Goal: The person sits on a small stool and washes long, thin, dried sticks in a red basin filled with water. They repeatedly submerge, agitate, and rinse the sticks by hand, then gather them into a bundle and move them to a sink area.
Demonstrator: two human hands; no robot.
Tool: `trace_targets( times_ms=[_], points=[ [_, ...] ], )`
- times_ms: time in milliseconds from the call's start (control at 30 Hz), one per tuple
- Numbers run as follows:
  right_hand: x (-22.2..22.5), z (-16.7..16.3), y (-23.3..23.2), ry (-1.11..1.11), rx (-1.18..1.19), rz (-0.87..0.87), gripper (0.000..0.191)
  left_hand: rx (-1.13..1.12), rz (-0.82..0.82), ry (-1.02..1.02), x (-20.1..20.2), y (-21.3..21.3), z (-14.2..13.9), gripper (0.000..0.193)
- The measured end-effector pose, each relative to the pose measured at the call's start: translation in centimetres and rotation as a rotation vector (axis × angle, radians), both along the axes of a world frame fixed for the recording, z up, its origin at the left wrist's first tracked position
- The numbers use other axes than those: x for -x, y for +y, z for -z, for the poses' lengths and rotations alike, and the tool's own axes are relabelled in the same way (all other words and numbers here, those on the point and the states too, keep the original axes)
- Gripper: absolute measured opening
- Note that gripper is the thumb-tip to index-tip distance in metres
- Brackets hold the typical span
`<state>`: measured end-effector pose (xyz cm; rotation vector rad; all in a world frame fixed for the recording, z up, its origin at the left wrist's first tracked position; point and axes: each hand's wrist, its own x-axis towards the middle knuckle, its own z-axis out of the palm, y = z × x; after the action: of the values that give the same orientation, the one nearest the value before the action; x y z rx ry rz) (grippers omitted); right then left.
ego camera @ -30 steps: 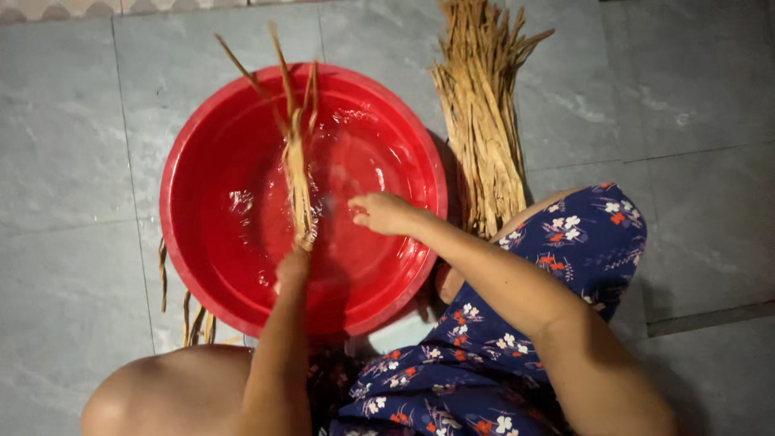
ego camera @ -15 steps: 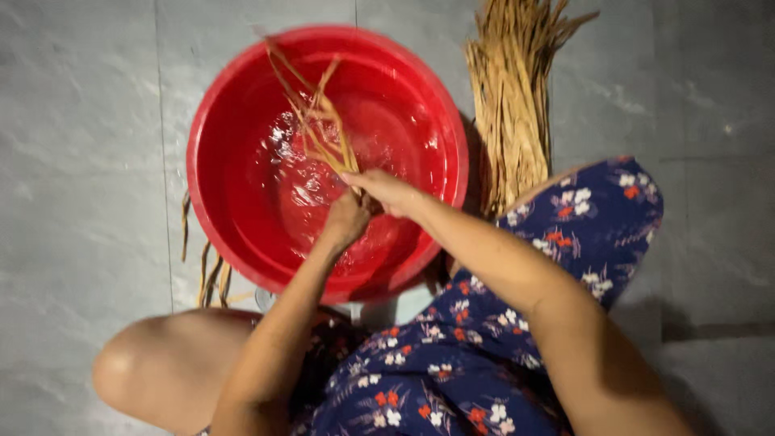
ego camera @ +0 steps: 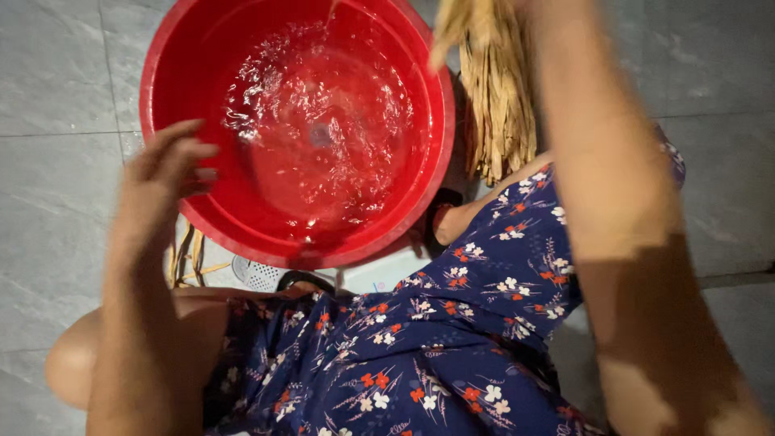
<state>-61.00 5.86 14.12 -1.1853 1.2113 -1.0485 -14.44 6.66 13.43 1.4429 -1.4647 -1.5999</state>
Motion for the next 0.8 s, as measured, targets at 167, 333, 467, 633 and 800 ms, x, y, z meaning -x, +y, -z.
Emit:
trace_targets(
  times_ms=[167,333,467,633,800],
  points=[
    [5.2,5.0,3.4,0.516,0.033,0.240,0.051,0.038,-0.137,0.102,-3.3,-0.8,0.3,0.036],
    [13.8,9.2,2.8,1.084,-0.185,0.291,0.065,0.057,-0.131,-0.011,-3.8,-1.5,2.2,0.034],
    [11.0,18.1,6.4,1.276,-0.398,0.271,0.077,0.061,-0.157,-0.074,-4.6,-2.7,4.0,0.033],
    [8.2,21.6,7.6,1.091,-0.669,0.401,0.088,0.073,-0.186,-0.133,-6.3,-3.4,5.4,0.033],
    [7.5,21.0,6.4,0.942,-0.799,0.431,0.031,0.143,-0.238,-0.148,-9.5,-5.9,6.6,0.034]
  ],
)
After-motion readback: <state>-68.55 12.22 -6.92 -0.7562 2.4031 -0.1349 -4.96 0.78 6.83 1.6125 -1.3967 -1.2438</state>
